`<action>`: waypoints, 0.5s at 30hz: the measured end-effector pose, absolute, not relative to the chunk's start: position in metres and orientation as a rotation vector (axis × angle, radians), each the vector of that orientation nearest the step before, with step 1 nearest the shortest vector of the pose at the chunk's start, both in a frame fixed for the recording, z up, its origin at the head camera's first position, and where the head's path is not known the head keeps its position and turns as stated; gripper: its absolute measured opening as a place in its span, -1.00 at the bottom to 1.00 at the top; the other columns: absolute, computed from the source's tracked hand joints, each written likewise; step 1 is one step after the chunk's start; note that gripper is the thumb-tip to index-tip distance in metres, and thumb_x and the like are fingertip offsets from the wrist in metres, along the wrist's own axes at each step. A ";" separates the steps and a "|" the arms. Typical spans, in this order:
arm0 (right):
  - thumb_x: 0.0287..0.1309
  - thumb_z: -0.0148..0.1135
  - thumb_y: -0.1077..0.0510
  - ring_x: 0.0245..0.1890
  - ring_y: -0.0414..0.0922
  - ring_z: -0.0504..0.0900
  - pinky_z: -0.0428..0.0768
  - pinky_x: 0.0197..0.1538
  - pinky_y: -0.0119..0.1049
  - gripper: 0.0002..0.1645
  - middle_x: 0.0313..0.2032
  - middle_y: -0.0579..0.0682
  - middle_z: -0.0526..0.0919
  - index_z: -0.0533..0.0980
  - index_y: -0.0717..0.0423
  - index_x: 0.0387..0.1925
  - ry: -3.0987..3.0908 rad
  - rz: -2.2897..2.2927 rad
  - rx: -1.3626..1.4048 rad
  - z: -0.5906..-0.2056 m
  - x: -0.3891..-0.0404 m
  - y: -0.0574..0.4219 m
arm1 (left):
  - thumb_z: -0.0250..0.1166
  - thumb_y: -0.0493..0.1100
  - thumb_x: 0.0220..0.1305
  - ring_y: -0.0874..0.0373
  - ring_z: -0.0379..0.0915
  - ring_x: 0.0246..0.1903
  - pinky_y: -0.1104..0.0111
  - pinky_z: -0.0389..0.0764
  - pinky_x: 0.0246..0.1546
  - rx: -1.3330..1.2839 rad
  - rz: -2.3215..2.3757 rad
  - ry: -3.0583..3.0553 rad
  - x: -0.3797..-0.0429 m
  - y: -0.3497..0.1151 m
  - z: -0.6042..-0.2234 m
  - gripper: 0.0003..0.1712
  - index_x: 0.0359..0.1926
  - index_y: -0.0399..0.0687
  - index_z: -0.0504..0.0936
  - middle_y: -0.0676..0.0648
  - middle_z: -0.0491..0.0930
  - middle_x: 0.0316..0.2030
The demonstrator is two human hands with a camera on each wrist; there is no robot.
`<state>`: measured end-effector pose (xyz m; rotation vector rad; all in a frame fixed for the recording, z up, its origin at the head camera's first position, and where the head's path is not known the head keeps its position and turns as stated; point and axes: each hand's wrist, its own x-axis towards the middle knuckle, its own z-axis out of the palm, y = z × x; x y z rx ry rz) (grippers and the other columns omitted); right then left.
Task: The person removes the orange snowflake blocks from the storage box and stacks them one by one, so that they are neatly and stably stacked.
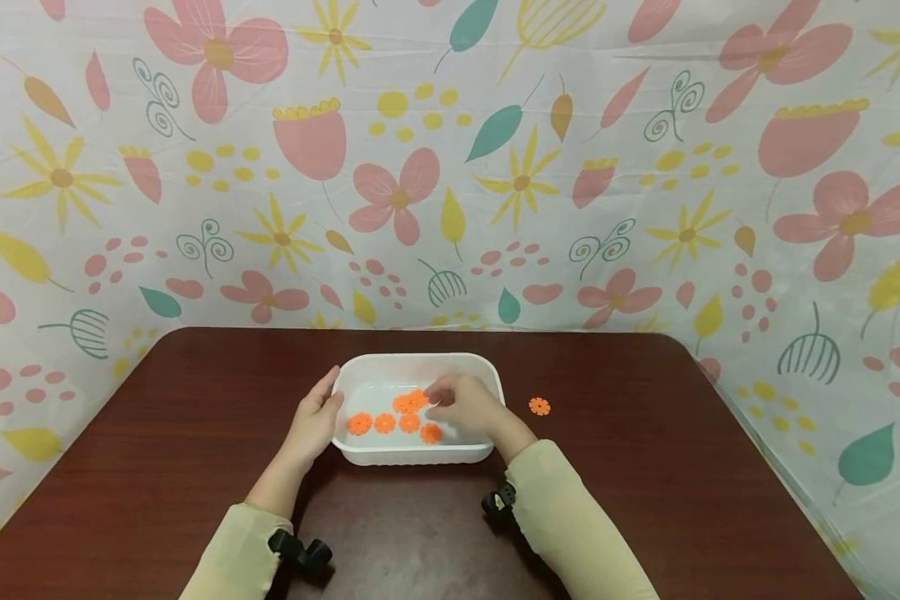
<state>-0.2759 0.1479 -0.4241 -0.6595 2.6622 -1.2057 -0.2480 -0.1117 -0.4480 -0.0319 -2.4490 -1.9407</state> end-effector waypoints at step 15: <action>-0.15 0.50 0.12 -0.33 -0.24 0.53 0.55 -0.18 -0.36 -0.62 -0.37 -0.12 0.63 0.62 0.12 -0.22 2.637 -0.916 -0.694 -0.424 -0.275 0.144 | -0.11 -0.15 0.47 -0.09 0.00 0.41 0.00 0.10 0.37 -0.037 -1.945 -2.467 -0.247 -0.112 -0.449 -0.40 0.46 -0.08 0.05 -0.20 0.09 0.42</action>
